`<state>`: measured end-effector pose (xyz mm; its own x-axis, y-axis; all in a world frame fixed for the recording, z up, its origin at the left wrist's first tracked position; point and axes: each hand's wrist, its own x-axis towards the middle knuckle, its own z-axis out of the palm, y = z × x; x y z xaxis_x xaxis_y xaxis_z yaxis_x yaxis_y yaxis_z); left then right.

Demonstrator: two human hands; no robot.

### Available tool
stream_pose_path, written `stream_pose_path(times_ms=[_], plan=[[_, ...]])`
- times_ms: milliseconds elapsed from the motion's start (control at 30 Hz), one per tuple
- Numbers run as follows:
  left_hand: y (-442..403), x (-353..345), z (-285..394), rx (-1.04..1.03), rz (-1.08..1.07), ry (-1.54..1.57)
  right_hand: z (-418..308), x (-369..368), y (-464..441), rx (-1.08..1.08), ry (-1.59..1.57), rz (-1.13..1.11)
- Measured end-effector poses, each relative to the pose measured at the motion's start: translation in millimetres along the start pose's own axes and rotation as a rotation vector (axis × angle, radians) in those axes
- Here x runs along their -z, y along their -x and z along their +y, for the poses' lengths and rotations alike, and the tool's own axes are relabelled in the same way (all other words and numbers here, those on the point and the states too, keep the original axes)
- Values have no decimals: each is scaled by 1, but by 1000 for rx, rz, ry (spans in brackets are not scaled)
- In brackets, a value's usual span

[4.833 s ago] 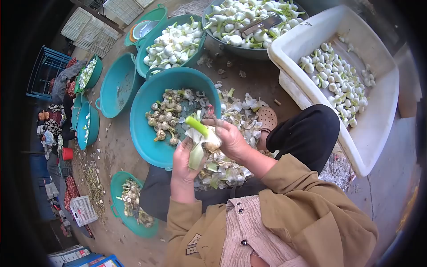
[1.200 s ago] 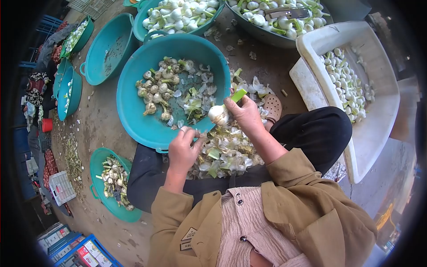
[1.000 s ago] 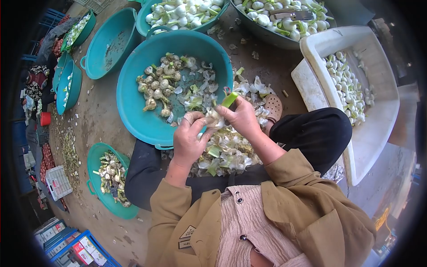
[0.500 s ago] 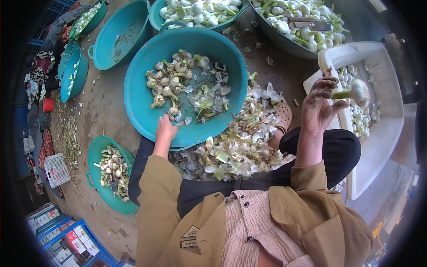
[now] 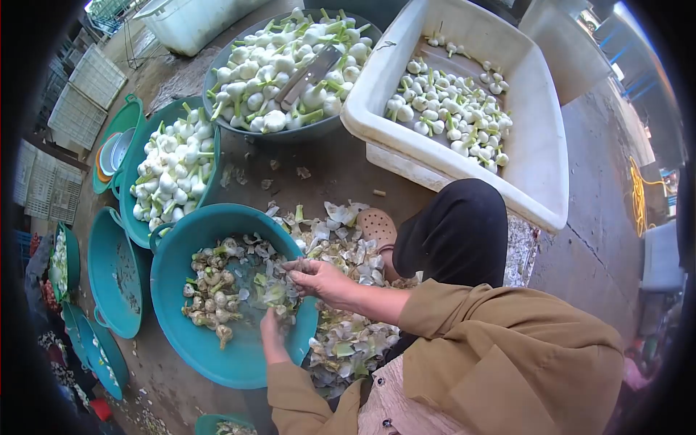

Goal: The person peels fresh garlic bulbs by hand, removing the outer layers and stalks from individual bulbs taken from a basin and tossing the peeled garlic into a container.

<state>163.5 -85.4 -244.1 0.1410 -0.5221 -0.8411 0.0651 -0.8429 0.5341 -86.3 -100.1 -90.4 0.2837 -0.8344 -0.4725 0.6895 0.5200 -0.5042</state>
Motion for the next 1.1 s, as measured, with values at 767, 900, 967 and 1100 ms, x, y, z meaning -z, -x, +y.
stream_pose_path(times_ms=[767,900,967,1100], plan=[[224,-160,55,-1344,145,-254,-42,5,71,123,-24,-67],[240,-148,62,-1257,179,-159,-42,-3,79,28,-50,-278],[253,-141,74,-1460,436,-111,-40,4,72,31,193,-221],[264,-108,74,-1505,626,-1121,-37,1,73,76,504,-157]])
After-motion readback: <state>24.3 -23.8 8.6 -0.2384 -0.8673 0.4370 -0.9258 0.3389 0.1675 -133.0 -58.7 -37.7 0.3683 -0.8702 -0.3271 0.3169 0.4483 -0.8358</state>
